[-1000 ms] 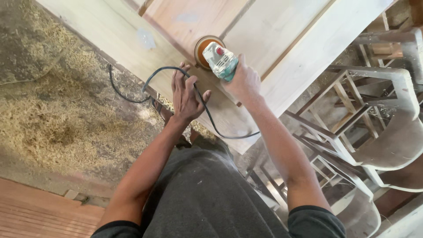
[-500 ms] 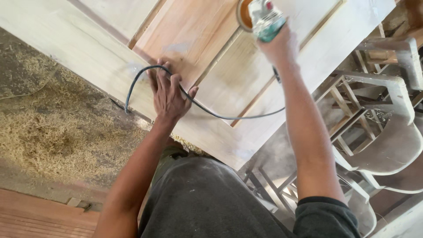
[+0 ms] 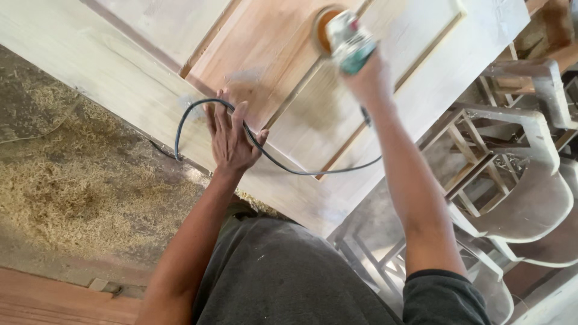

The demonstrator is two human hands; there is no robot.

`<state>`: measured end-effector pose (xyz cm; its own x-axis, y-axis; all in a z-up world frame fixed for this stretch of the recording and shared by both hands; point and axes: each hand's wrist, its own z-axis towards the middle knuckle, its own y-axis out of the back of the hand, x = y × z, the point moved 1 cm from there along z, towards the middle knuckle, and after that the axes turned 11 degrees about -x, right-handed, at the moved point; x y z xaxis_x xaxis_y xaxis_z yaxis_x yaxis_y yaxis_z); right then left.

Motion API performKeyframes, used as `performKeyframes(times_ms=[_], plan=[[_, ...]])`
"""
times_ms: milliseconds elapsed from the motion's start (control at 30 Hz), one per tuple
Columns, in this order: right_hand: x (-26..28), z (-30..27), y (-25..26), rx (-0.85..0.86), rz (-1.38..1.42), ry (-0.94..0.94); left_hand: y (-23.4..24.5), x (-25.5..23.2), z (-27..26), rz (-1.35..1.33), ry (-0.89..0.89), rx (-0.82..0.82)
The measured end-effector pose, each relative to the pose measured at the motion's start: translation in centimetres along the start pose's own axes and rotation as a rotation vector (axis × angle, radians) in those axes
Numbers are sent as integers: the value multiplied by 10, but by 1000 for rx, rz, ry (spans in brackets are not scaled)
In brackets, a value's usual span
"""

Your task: The person plugs in an electric sander and then sands the surface of a wooden door or panel. They move the sander across the flat surfaces and edges of the wood, generating sawdust.

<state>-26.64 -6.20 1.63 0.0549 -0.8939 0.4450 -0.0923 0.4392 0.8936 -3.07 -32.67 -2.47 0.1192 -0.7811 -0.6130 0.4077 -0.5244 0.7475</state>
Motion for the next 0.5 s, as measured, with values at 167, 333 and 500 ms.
performKeyframes(times_ms=[167,333,500], plan=[[60,-97,-5,343,-256,-82,1,7,-6,-179,25,-128],[91,-110,-4,464,-322,80,-5,10,-1,-168,24,-186],[66,-77,0,343,-262,14,0,5,-6,-93,62,-48]])
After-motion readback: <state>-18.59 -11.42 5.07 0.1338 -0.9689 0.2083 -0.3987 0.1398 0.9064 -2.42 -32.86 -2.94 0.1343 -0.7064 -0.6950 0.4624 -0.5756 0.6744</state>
